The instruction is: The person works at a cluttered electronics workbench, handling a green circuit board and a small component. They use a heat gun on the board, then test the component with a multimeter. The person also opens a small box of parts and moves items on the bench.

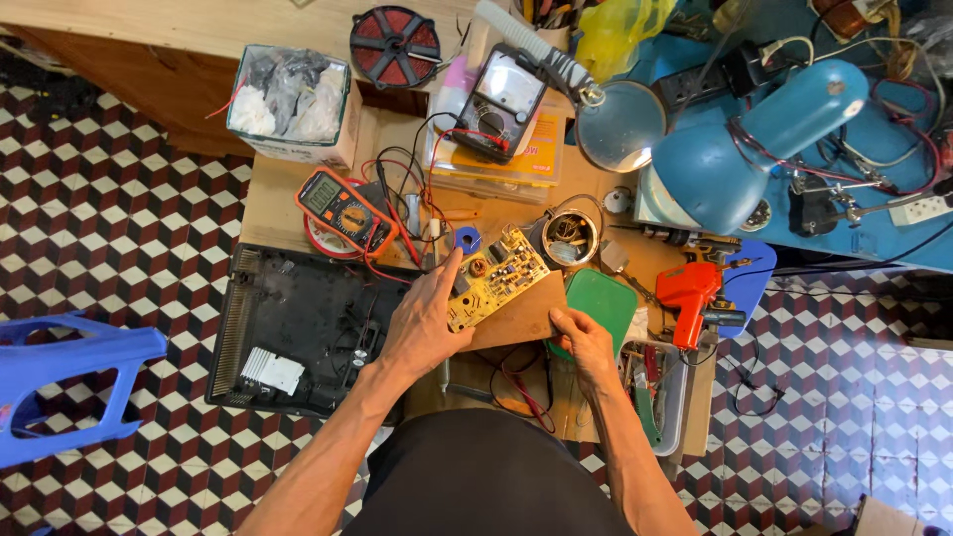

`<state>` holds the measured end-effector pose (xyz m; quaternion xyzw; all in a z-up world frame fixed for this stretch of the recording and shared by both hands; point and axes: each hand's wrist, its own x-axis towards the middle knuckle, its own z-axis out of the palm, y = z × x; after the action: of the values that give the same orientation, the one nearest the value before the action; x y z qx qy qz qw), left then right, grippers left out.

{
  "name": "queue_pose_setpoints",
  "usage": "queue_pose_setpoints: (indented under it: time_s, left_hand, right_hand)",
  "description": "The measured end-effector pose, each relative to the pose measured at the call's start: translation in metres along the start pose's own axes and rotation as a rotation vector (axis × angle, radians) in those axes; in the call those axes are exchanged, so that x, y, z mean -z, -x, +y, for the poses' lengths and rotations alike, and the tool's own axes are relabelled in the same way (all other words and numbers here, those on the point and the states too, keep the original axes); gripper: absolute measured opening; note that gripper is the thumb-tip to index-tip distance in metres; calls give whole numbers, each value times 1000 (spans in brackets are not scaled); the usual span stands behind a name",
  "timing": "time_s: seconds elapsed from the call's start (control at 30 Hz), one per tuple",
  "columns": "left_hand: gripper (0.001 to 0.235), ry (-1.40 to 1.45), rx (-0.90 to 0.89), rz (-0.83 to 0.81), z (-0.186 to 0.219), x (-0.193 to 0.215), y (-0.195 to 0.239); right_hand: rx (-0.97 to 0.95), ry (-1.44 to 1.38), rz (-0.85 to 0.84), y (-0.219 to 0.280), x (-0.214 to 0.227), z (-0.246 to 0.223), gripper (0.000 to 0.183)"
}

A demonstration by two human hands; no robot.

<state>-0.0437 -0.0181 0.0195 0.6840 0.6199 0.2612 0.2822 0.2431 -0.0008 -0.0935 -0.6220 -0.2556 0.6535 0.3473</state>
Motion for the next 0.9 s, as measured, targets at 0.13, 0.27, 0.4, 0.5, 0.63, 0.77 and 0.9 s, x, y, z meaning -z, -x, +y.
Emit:
queue_pose_setpoints:
  time_s: [0.13, 0.27, 0.4, 0.5, 0.63, 0.77, 0.9]
  left_hand:
    - [115, 10, -11, -28, 3, -3, -14]
    - [114, 11, -34, -105, 13, -5, -35]
    - [117, 29, -181, -62, 26, -11, -53]
    - [115, -8, -224, -122, 31, -22, -72]
    - [114, -87, -321, -173, 26, -40, -111]
    - [120, -213, -308, -340, 9, -53, -149]
    - [118, -142, -258, -373, -4, -63, -164]
  right_hand:
    - [-25, -9, 2, -5, 4, 7, 41]
    - [-6, -179, -43, -6, 15, 14, 38]
    - [8, -304, -12, -4, 36, 17, 36]
    - [48, -407, 68, -22, 53, 15, 34]
    - [128, -457, 119, -68, 68, 10, 31]
    - [70, -505, 186, -102, 79, 11, 31]
    - [61, -489, 183, -123, 81, 6, 32]
